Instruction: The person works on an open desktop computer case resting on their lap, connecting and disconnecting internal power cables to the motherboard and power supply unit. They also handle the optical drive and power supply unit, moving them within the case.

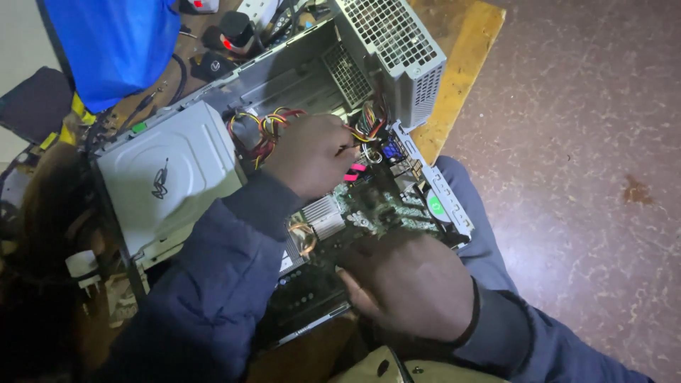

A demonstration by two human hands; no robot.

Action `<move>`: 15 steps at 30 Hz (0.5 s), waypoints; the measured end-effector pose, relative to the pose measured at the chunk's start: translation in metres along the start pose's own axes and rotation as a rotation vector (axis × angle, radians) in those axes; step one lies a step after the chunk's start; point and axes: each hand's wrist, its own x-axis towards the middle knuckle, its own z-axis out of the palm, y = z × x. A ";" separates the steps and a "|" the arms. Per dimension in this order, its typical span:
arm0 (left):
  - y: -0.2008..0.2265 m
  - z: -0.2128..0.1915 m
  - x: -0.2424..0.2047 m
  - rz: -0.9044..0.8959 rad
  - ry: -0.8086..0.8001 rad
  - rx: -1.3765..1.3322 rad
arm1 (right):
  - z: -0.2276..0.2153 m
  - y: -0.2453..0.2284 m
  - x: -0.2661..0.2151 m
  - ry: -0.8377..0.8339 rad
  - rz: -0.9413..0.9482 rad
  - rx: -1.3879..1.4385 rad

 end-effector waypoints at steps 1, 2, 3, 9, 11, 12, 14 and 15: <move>0.000 0.000 -0.001 -0.004 -0.001 0.000 | -0.003 -0.001 0.001 -0.002 -0.002 0.003; 0.000 -0.001 -0.002 0.026 0.019 -0.037 | -0.006 -0.001 0.003 0.002 -0.003 0.037; 0.000 -0.001 -0.003 0.055 0.038 -0.074 | -0.009 -0.002 0.004 0.007 -0.004 0.071; -0.004 0.004 -0.002 0.049 0.096 -0.201 | -0.005 0.002 0.003 -0.009 0.002 0.061; -0.001 0.001 -0.004 0.033 0.104 -0.230 | -0.005 0.001 0.002 -0.009 0.003 0.047; 0.001 -0.001 -0.004 0.022 0.115 -0.259 | -0.005 0.001 0.002 -0.006 0.005 0.028; -0.001 0.000 -0.005 0.029 0.124 -0.295 | -0.004 0.002 0.001 -0.006 0.000 0.038; -0.002 0.001 -0.005 0.036 0.135 -0.332 | -0.003 0.002 0.000 -0.006 -0.005 0.046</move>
